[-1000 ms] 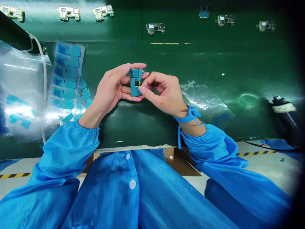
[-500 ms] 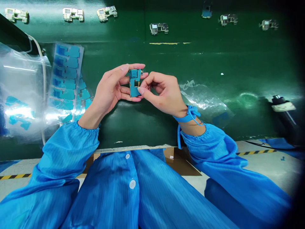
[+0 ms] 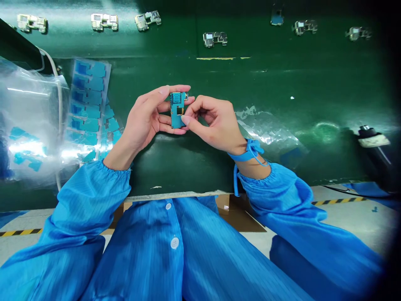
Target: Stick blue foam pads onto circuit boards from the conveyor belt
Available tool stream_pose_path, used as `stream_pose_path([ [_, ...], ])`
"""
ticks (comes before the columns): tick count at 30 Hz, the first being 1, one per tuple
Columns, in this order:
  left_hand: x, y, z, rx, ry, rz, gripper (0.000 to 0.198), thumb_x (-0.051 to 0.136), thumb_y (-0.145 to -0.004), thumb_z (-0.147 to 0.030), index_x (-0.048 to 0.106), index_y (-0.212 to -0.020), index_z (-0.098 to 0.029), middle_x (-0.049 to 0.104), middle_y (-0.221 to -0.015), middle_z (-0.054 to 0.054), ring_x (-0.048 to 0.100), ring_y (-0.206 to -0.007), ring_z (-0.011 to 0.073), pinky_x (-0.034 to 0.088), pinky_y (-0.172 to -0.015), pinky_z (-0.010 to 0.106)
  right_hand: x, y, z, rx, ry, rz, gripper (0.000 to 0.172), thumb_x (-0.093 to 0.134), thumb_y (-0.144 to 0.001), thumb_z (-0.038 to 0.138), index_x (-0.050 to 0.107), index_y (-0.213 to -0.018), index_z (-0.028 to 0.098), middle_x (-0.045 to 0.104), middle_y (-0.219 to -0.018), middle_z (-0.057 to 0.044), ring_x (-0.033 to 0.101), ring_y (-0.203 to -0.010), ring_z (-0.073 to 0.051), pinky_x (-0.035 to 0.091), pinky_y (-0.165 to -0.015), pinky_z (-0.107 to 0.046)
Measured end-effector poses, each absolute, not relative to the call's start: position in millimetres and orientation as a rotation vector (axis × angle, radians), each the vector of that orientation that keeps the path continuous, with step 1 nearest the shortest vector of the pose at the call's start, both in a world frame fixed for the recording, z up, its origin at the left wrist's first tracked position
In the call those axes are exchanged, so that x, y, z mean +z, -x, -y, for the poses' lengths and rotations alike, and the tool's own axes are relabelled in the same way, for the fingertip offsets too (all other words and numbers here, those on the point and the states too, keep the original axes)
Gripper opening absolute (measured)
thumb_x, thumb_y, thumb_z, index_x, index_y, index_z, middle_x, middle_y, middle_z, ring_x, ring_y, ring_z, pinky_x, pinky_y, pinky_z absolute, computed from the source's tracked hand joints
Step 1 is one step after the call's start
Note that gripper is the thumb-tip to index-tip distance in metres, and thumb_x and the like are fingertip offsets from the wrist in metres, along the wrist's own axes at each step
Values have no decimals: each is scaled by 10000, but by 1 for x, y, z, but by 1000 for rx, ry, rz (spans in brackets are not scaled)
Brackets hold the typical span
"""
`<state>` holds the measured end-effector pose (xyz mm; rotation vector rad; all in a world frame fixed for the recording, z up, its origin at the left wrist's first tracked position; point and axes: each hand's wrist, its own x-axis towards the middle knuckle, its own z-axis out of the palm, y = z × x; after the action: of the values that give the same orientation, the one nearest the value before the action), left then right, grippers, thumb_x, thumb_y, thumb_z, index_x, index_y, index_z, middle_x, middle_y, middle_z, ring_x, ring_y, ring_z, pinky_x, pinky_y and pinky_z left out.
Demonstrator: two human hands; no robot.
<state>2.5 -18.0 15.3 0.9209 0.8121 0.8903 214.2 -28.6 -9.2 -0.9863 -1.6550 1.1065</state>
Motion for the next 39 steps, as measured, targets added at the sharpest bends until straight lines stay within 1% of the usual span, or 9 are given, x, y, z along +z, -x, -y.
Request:
stream_pose_path([
  [4, 16, -3, 18, 892, -915, -796, 500, 607, -1086, -577, 785, -1346, -189, 855, -1288, 109, 869, -867, 249, 760, -751, 377, -8, -214, 28, 1109, 991, 1651, 353, 894, -940, 517, 701, -870, 229, 700, -855, -19, 612, -757, -165, 559, -737, -349],
  [8, 16, -3, 17, 859, -924, -849, 531, 624, -1063, -606, 763, -1385, -208, 870, -1239, 106, 869, -910, 251, 753, -780, 350, -8, -213, 28, 1111, 990, 1645, 374, 896, -937, 540, 703, -872, 227, 697, -850, -18, 610, -757, -163, 568, -737, -347],
  [14, 17, -3, 16, 843, -930, -872, 549, 618, -1058, -623, 748, -1395, -209, 876, -1207, 102, 873, -946, 261, 751, -799, 349, -8, -212, 29, 1155, 988, 1597, 406, 894, -929, 579, 717, -865, 220, 701, -865, -23, 613, -770, -160, 577, -736, -334],
  [19, 19, -3, 17, 846, -935, -870, 513, 610, -1073, -587, 758, -1381, -206, 871, -1226, 99, 875, -913, 252, 750, -783, 340, -8, -211, 30, 1297, 955, 1505, 451, 949, -867, 603, 718, -850, 216, 697, -887, -20, 615, -767, -151, 591, -715, -311],
  [25, 20, -3, 19, 882, -911, -820, 479, 642, -1075, -520, 773, -1373, -169, 866, -1236, 110, 875, -901, 259, 760, -757, 357, -8, -209, 30, 1309, 974, 1474, 482, 971, -828, 630, 724, -835, 217, 694, -882, -17, 606, -741, -145, 595, -703, -313],
  [30, 21, -3, 19, 884, -891, -807, 441, 641, -1084, -477, 782, -1361, -164, 861, -1258, 101, 873, -885, 259, 765, -754, 376, -7, -209, 29, 1296, 991, 1480, 486, 974, -823, 632, 722, -832, 216, 689, -872, -17, 593, -735, -144, 591, -696, -312],
  [34, 21, -3, 19, 862, -902, -818, 453, 627, -1091, -487, 769, -1384, -172, 863, -1254, 97, 870, -918, 248, 758, -783, 343, -8, -210, 30, 1260, 998, 1500, 476, 952, -848, 637, 722, -842, 219, 690, -873, -21, 597, -748, -151, 587, -698, -318],
  [37, 19, -3, 19, 875, -919, -820, 460, 586, -1103, -510, 778, -1370, -188, 866, -1235, 84, 871, -933, 259, 757, -779, 348, -7, -210, 31, 1240, 1024, 1520, 473, 912, -882, 658, 717, -846, 229, 687, -878, -26, 601, -758, -162, 594, -714, -333],
  [39, 19, -3, 20, 887, -922, -815, 473, 579, -1101, -536, 786, -1355, -194, 867, -1227, 80, 871, -920, 264, 757, -763, 356, -7, -210, 31, 1238, 1044, 1531, 479, 912, -876, 669, 710, -847, 235, 681, -878, -26, 602, -762, -167, 600, -721, -341],
])
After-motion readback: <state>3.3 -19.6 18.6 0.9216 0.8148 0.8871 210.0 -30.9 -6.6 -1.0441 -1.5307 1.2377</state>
